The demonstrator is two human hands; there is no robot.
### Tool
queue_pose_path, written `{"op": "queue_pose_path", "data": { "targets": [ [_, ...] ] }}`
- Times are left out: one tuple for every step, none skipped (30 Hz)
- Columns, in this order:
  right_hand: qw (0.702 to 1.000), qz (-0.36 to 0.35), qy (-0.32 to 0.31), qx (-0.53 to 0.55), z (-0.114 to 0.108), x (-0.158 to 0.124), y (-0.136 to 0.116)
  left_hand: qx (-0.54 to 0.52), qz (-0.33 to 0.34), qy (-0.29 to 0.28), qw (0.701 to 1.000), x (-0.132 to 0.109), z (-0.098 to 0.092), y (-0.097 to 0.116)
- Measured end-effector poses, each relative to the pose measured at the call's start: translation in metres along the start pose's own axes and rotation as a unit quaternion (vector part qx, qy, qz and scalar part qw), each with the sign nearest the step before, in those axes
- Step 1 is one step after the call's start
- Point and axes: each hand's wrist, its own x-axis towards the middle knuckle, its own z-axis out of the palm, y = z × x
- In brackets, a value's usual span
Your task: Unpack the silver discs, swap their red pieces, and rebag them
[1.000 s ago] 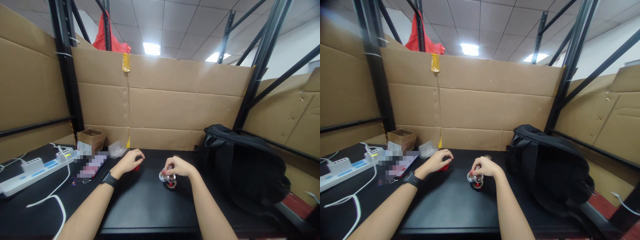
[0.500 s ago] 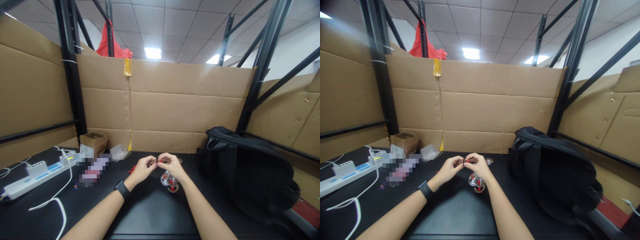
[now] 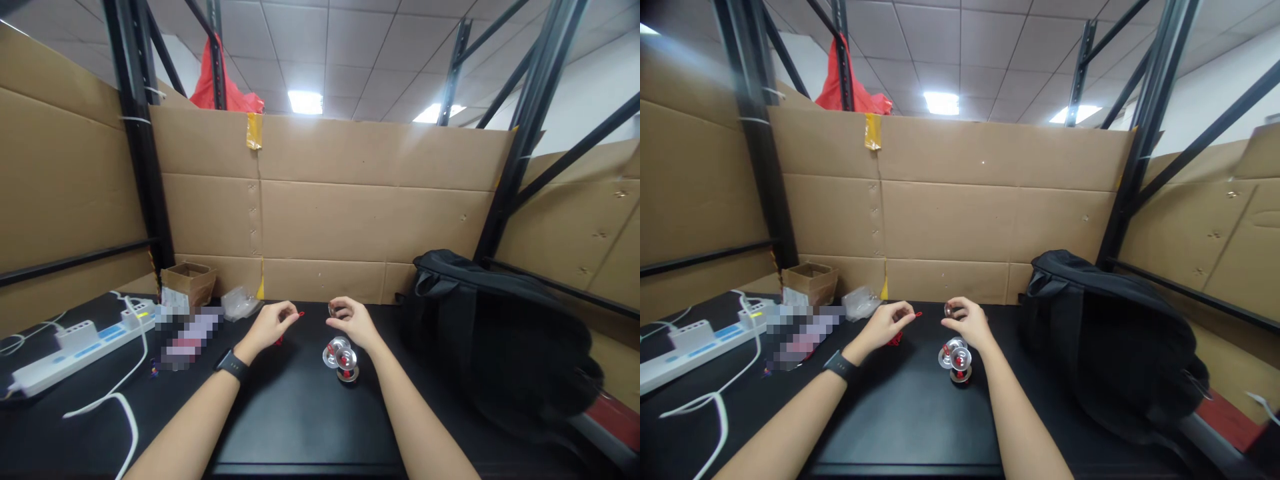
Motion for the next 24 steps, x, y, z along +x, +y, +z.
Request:
{"op": "queue_pose_path", "data": {
  "targets": [
    [0.998, 0.0, 0.032, -0.051, -0.008, 0.001, 0.005, 0.019, 0.001, -0.011, 1.0, 0.0, -0.005, -0.006],
    [0.992, 0.003, 0.062, -0.108, -0.016, 0.002, 0.01, 0.039, 0.005, -0.022, 0.999, 0.001, -0.01, -0.012],
    [0.983, 0.007, 0.087, -0.162, -0.024, 0.002, 0.017, 0.058, 0.009, -0.031, 0.998, 0.0, -0.014, -0.018],
    [0.973, 0.01, 0.104, -0.206, -0.032, 0.002, 0.025, 0.074, 0.012, -0.039, 0.996, 0.0, -0.019, -0.024],
    [0.965, 0.011, 0.113, -0.236, -0.04, 0.002, 0.033, 0.088, 0.014, -0.047, 0.995, -0.001, -0.023, -0.029],
    [0.959, 0.009, 0.114, -0.258, -0.047, 0.001, 0.042, 0.098, 0.015, -0.058, 0.993, -0.001, -0.027, -0.035],
    [0.955, 0.01, 0.105, -0.276, -0.052, 0.001, 0.051, 0.104, 0.016, -0.072, 0.992, -0.002, -0.031, -0.04],
    [0.951, 0.016, 0.101, -0.291, -0.057, 0.001, 0.059, 0.109, 0.015, -0.087, 0.99, -0.003, -0.034, -0.044],
    [0.948, 0.022, 0.101, -0.301, -0.06, 0.001, 0.067, 0.112, 0.014, -0.1, 0.989, -0.004, -0.036, -0.049],
    [0.946, 0.029, 0.099, -0.308, -0.062, 0.002, 0.074, 0.114, 0.012, -0.111, 0.987, -0.005, -0.037, -0.053],
    [0.944, 0.033, 0.096, -0.313, -0.063, 0.003, 0.08, 0.115, 0.01, -0.12, 0.986, -0.005, -0.038, -0.057],
    [0.944, 0.035, 0.092, -0.315, -0.063, 0.004, 0.084, 0.117, 0.008, -0.125, 0.985, -0.006, -0.038, -0.06],
    [0.944, 0.034, 0.085, -0.316, -0.062, 0.005, 0.088, 0.118, 0.006, -0.129, 0.985, -0.006, -0.037, -0.062],
    [0.945, 0.031, 0.077, -0.316, -0.061, 0.006, 0.091, 0.12, 0.006, -0.131, 0.984, -0.006, -0.037, -0.063],
    [0.945, 0.03, 0.071, -0.318, -0.06, 0.007, 0.093, 0.121, 0.005, -0.132, 0.984, -0.006, -0.036, -0.064],
    [0.944, 0.031, 0.065, -0.321, -0.059, 0.007, 0.094, 0.123, 0.005, -0.133, 0.983, -0.006, -0.035, -0.065],
    [0.943, 0.035, 0.062, -0.325, -0.058, 0.007, 0.095, 0.125, 0.005, -0.133, 0.983, -0.006, -0.034, -0.064],
    [0.941, 0.041, 0.059, -0.33, -0.057, 0.007, 0.095, 0.126, 0.005, -0.133, 0.983, -0.006, -0.034, -0.063],
    [0.939, 0.047, 0.058, -0.334, -0.057, 0.007, 0.095, 0.128, 0.005, -0.133, 0.983, -0.006, -0.033, -0.062],
    [0.938, 0.052, 0.059, -0.338, -0.056, 0.006, 0.094, 0.128, 0.005, -0.133, 0.983, -0.006, -0.033, -0.061],
    [0.937, 0.055, 0.059, -0.339, -0.056, 0.006, 0.092, 0.129, 0.007, -0.133, 0.983, -0.006, -0.033, -0.059],
    [0.937, 0.057, 0.058, -0.34, -0.056, 0.006, 0.09, 0.13, 0.008, -0.132, 0.983, -0.006, -0.033, -0.058],
    [0.937, 0.061, 0.057, -0.34, -0.056, 0.005, 0.087, 0.132, 0.008, -0.131, 0.983, -0.006, -0.033, -0.056],
    [0.936, 0.068, 0.052, -0.343, -0.056, 0.005, 0.085, 0.133, 0.009, -0.131, 0.982, -0.005, -0.034, -0.055]
  ]
}}
